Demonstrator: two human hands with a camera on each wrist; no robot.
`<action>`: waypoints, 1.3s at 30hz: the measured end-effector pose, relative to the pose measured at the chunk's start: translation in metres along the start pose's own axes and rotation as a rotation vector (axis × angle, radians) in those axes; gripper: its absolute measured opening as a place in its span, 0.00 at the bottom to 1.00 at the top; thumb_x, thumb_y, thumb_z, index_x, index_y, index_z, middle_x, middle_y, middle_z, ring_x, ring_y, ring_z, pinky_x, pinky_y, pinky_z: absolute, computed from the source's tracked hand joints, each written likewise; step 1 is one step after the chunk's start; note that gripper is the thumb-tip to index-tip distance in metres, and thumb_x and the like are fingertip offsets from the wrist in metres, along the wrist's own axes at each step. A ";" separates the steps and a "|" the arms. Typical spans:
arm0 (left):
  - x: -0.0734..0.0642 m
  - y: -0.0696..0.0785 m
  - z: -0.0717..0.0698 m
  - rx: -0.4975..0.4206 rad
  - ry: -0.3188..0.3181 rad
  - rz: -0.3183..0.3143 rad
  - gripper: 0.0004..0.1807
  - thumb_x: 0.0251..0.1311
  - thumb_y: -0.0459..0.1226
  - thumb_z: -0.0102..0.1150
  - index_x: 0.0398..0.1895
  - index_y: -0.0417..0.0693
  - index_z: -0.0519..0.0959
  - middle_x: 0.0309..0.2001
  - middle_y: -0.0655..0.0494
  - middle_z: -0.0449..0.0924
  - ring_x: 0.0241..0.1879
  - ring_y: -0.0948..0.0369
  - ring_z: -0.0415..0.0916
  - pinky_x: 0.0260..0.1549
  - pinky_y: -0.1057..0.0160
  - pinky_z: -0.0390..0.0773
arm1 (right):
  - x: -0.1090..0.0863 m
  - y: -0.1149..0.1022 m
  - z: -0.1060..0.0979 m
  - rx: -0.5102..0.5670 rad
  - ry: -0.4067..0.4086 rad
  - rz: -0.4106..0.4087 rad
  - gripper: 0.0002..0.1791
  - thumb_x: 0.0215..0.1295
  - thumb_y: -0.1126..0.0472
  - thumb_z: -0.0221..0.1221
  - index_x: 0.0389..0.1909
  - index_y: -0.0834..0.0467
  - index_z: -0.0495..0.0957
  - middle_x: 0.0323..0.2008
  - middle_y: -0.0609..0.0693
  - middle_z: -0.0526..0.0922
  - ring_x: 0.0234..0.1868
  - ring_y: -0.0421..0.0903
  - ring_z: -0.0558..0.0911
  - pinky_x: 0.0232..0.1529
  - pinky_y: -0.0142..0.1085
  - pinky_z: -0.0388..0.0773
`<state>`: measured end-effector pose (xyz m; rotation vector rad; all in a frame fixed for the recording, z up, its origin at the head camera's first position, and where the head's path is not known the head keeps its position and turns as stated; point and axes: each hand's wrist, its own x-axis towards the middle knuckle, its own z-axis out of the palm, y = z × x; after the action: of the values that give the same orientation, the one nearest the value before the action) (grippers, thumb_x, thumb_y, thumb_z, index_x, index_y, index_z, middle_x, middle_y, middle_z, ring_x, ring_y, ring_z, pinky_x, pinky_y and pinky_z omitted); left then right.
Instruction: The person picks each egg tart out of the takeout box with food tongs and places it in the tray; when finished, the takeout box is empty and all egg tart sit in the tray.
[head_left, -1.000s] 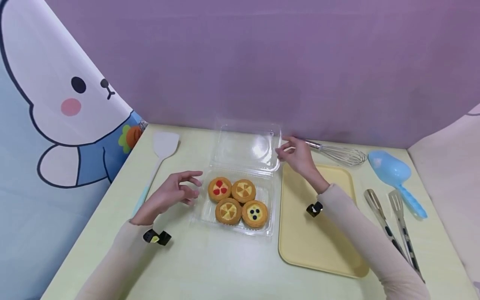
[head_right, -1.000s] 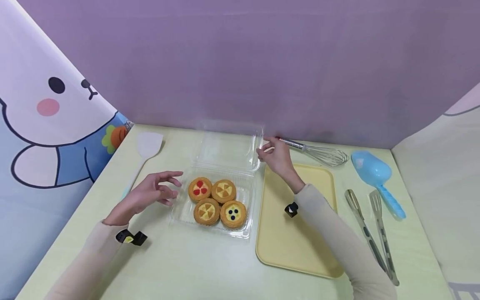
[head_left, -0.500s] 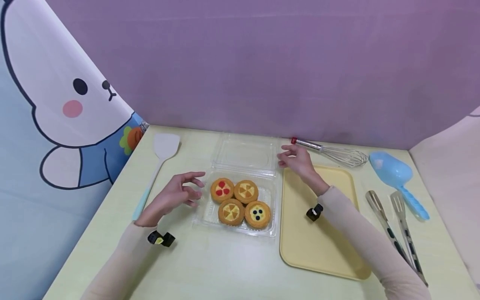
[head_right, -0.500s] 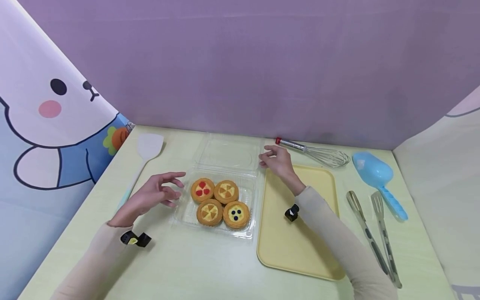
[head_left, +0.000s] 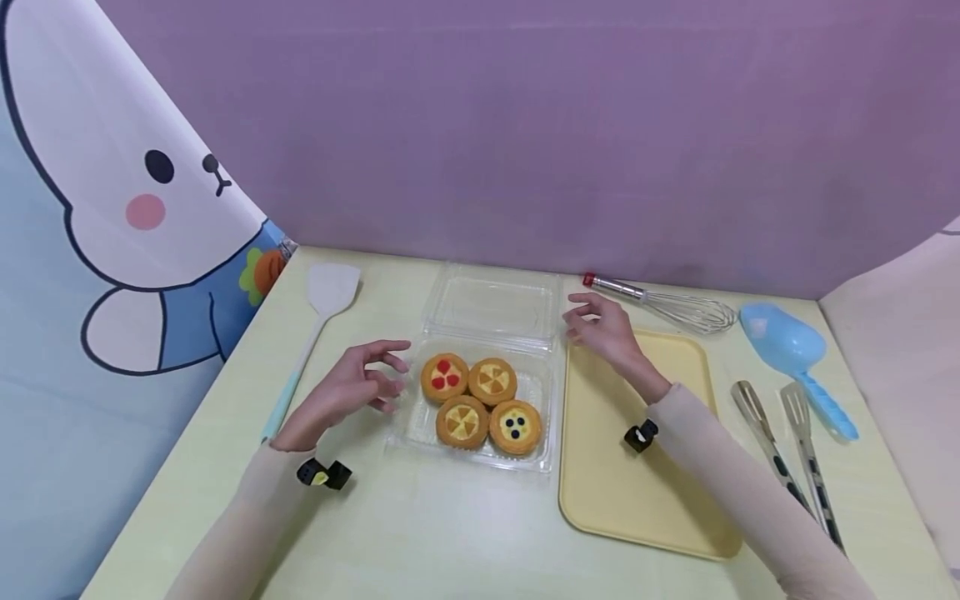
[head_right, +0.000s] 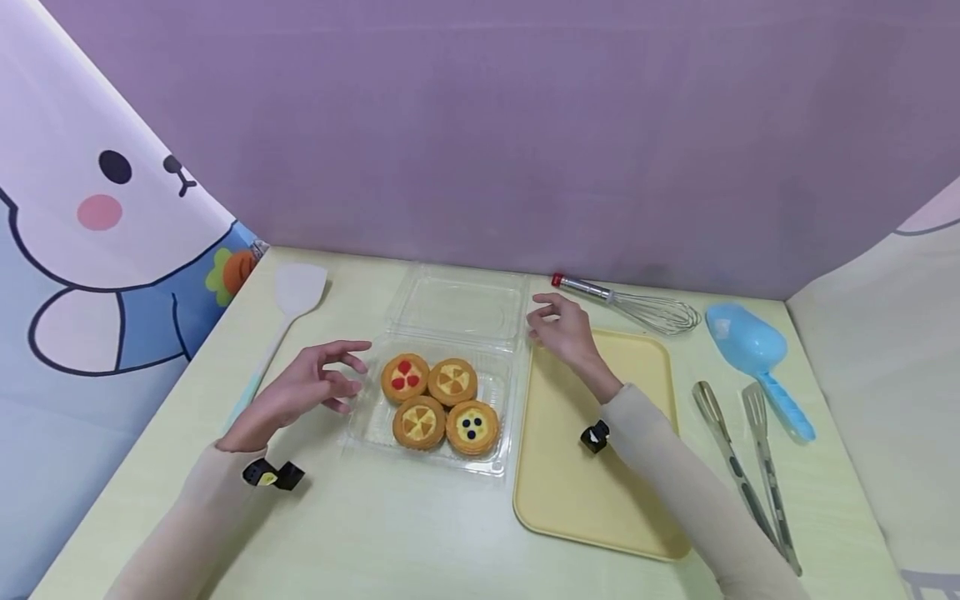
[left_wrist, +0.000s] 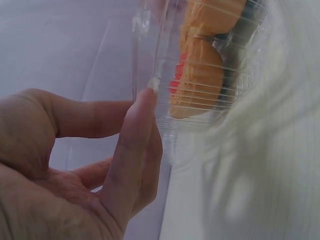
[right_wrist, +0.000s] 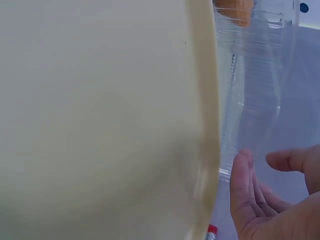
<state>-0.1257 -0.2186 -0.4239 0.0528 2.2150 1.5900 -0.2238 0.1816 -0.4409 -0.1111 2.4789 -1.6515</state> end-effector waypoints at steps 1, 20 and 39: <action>0.000 0.000 0.000 -0.001 -0.001 -0.002 0.39 0.63 0.22 0.59 0.79 0.41 0.63 0.58 0.33 0.73 0.31 0.56 0.82 0.30 0.59 0.89 | -0.004 -0.001 -0.003 -0.015 0.000 -0.013 0.27 0.75 0.62 0.58 0.71 0.67 0.71 0.56 0.71 0.82 0.37 0.50 0.91 0.41 0.41 0.90; 0.006 0.000 -0.004 -0.031 -0.042 -0.007 0.40 0.63 0.21 0.57 0.79 0.40 0.59 0.58 0.33 0.71 0.35 0.56 0.84 0.31 0.59 0.89 | -0.107 0.012 -0.105 -0.446 0.181 -0.256 0.14 0.72 0.62 0.64 0.55 0.59 0.84 0.44 0.61 0.90 0.33 0.19 0.80 0.28 0.22 0.80; 0.009 0.002 -0.008 0.004 -0.104 0.007 0.45 0.60 0.19 0.54 0.82 0.45 0.55 0.55 0.34 0.69 0.35 0.55 0.83 0.29 0.59 0.88 | -0.190 0.090 -0.190 -0.879 0.155 0.277 0.61 0.64 0.27 0.61 0.80 0.69 0.51 0.61 0.84 0.64 0.48 0.82 0.74 0.21 0.57 0.74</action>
<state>-0.1372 -0.2223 -0.4233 0.1409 2.1412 1.5501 -0.0677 0.4182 -0.4344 0.2554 2.9673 -0.4036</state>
